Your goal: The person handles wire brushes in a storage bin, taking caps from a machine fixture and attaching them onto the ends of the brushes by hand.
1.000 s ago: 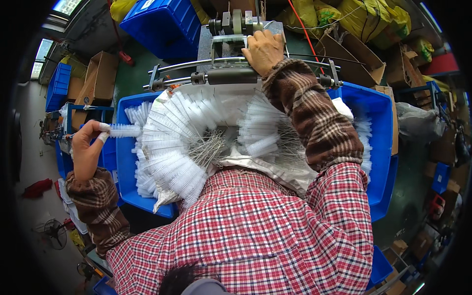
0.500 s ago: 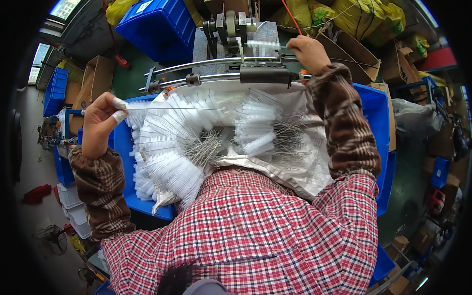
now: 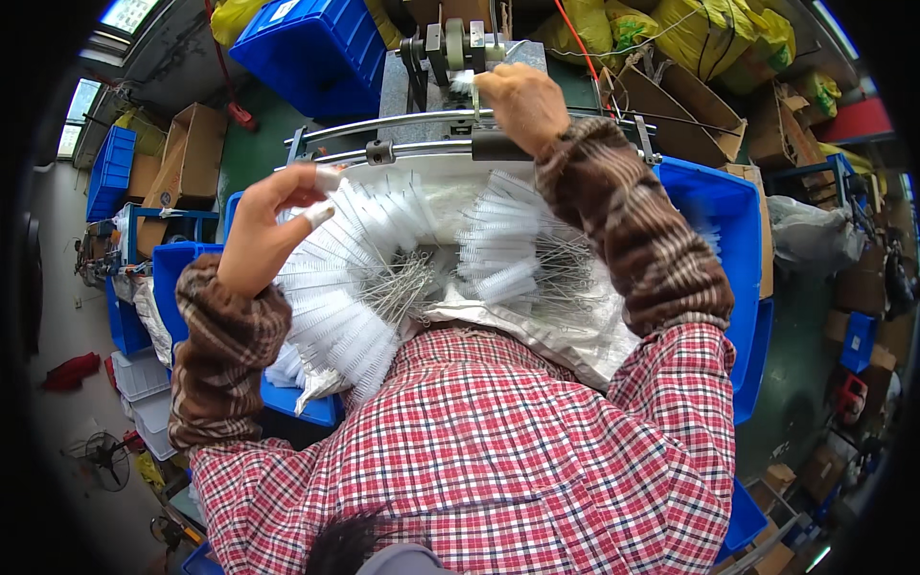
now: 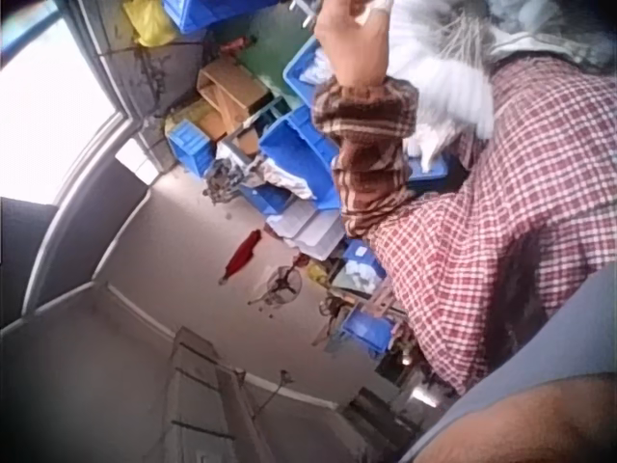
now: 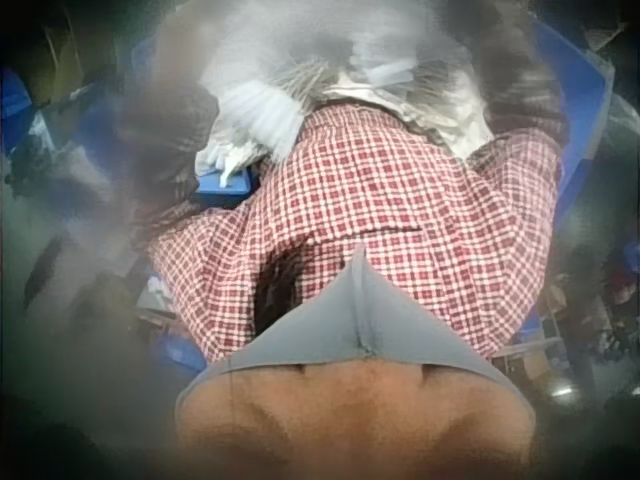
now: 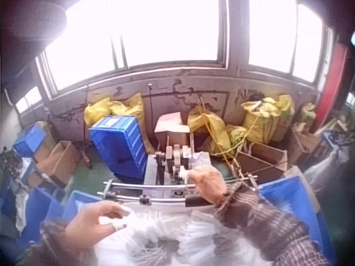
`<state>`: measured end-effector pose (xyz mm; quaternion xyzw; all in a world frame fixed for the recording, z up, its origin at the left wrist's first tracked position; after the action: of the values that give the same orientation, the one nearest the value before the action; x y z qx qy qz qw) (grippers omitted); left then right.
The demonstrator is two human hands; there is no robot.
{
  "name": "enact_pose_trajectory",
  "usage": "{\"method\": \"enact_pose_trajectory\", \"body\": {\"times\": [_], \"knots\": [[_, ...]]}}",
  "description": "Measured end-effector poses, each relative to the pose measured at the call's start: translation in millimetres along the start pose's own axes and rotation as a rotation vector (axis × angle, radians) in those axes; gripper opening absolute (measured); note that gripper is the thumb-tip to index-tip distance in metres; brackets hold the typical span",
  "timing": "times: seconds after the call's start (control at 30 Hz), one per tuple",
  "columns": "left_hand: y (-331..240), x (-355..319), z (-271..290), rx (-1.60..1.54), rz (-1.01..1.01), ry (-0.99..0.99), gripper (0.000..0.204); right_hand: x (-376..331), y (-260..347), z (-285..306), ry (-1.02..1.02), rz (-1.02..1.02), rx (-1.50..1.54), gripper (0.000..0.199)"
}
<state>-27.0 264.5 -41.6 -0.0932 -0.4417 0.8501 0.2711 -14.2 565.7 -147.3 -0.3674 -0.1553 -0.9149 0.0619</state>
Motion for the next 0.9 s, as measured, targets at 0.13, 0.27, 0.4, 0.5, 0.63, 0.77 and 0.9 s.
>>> {"method": "enact_pose_trajectory", "body": {"times": [0.13,0.27,0.4,0.5,0.63,0.77,0.9], "knots": [[21.9,-41.7,30.0,0.263,0.005,0.021,0.029,-0.6,-45.8,-42.5,0.092,0.049,-0.233,0.018],[42.7,-70.7,48.1,0.316,0.14,0.025,0.03,-1.1,-51.2,-50.5,0.099,0.04,-0.263,0.021],[44.7,-80.5,52.3,0.312,0.203,0.01,0.031,-0.5,-56.1,-53.3,0.109,0.047,-0.266,0.023],[46.5,-82.5,52.2,0.32,0.275,0.016,0.029,-0.2,-55.6,-52.4,0.095,0.066,-0.251,0.024],[49.6,-84.0,49.0,0.305,0.258,-0.02,0.023,0.7,-54.1,-50.8,0.086,0.089,-0.245,0.025],[48.3,-80.4,45.8,0.264,0.224,-0.061,0.017,1.0,-54.3,-53.5,0.061,0.127,-0.271,0.024],[39.7,-78.2,51.5,0.247,0.159,-0.085,0.014,1.3,-54.9,-54.9,0.051,0.128,-0.203,0.026]]}}
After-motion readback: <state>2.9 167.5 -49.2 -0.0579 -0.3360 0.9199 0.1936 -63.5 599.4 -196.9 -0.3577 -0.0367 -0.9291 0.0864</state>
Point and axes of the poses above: each hand's wrist, its own x-axis towards the middle knuckle, its own z-axis out of the back of the hand, y = z × x, the point moved 2 cm from there along x, towards the middle knuckle, and after that the axes turned 15 degrees about -y, right-handed, at the moved point
